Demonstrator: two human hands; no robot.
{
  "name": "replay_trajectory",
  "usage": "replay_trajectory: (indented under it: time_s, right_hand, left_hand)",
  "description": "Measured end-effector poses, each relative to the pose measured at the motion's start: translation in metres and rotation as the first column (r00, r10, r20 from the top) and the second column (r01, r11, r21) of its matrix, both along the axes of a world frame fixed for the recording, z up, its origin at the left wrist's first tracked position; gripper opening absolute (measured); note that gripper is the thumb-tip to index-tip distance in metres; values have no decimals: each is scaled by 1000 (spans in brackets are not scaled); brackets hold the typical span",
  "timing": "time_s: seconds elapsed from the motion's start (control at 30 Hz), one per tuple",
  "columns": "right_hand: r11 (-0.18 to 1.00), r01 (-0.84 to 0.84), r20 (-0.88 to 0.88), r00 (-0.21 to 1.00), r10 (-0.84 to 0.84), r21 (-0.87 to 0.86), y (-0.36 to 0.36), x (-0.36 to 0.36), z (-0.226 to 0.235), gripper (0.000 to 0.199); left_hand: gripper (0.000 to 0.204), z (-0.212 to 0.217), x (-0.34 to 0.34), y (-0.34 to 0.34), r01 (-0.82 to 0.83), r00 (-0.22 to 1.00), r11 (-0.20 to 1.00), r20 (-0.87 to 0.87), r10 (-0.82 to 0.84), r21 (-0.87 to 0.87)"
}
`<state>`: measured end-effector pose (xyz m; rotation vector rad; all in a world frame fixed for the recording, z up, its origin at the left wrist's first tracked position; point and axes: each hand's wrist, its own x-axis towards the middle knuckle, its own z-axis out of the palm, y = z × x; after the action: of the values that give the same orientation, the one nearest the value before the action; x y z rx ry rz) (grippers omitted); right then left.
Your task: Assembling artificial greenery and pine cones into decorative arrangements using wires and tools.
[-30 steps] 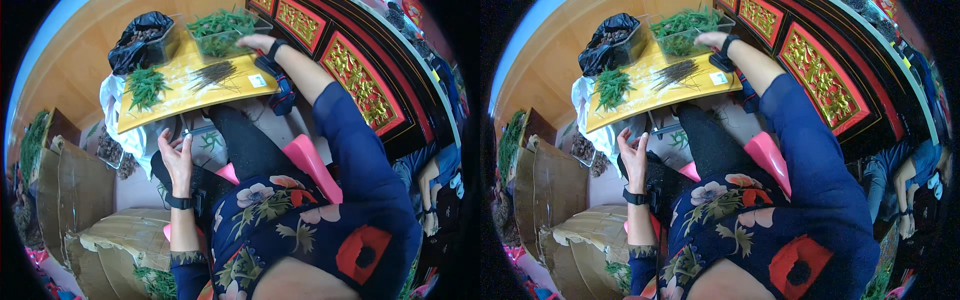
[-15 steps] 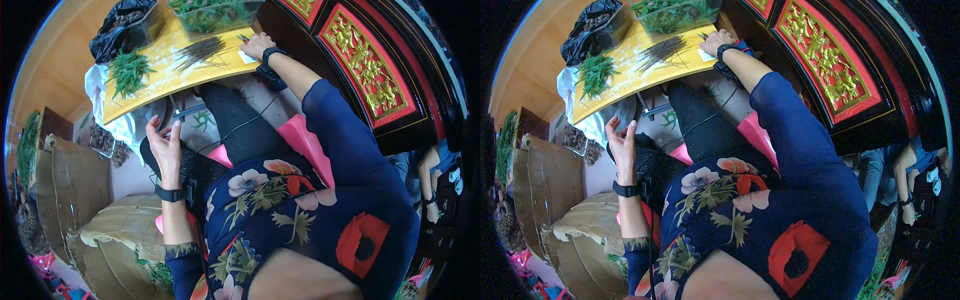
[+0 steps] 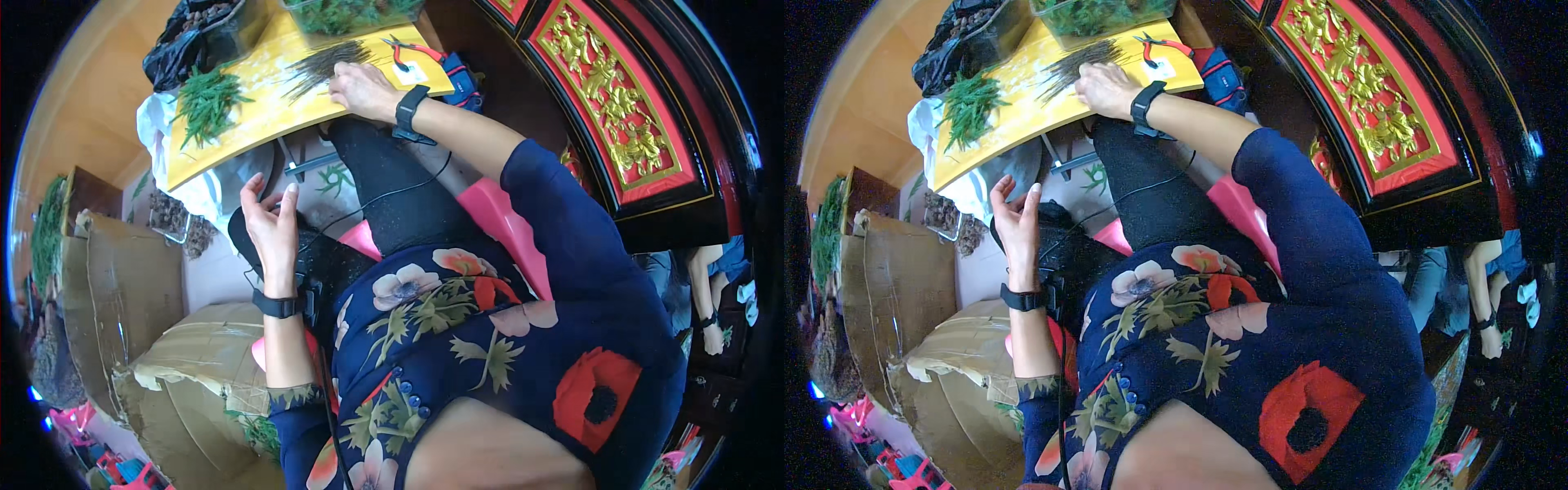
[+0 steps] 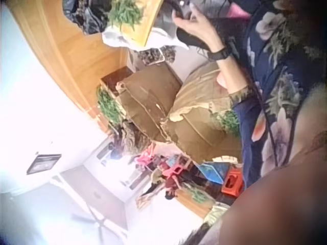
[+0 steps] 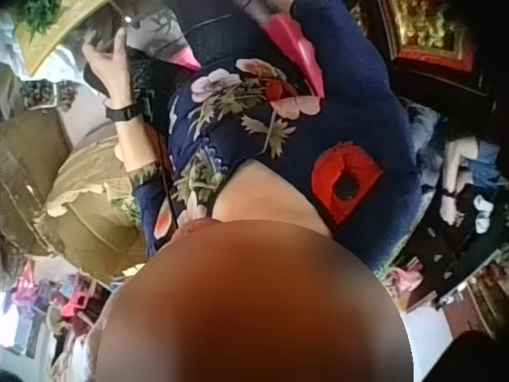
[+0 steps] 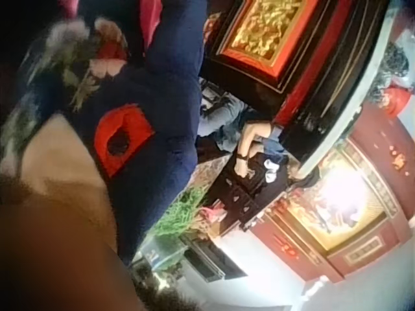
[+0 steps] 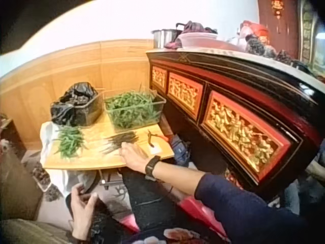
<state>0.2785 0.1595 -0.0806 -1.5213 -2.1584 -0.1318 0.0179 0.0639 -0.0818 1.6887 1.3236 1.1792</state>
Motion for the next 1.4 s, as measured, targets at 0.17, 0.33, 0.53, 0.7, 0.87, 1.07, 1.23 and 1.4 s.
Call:
replay_trajectory:
  time_s: [0.17, 0.33, 0.53, 0.7, 0.87, 1.07, 1.23, 1.4]
  right_hand:
    - [992, 62, 146, 986, -77, 106, -7, -13, -4, 21]
    - [990, 33, 164, 985, -55, 135, 0, -4, -13, 16]
    - [998, 33, 170, 985, -42, 56, 10, -1, -8, 18]
    - [998, 65, 236, 969, -67, 17, 28, 4, -3, 18]
    - [982, 188, 174, 966, -189, 23, 32, 8, -4, 12]
    - [989, 73, -227, 973, -43, 127, 0, -41, 20, 12]
    - [998, 42, -523, 852, -11, 47, -32, -63, 4, 15]
    - [994, -112, -327, 939, 102, -12, -40, -40, -42, 21]
  left_hand:
    - [50, 2, 1, 0, -7, 1000, 1000, 19, 7, 1]
    - [49, 4, 1, -1, -8, 1000, 1000, 20, 7, 10]
    - [52, 1, 0, 0, 6, 1000, 1000, -5, -6, -7]
    - [48, 0, 1, -1, 16, 1000, 1000, 21, -17, 14]
    - [48, 3, 2, -2, 9, 1000, 1000, 25, -9, 5]
    - [47, 8, -10, -1, -15, 997, 994, 68, 22, -105]
    - [47, 9, -4, 2, 17, 987, 984, 163, 13, -179]
    - [47, 53, 9, 58, 159, 987, 965, 37, -155, -208]
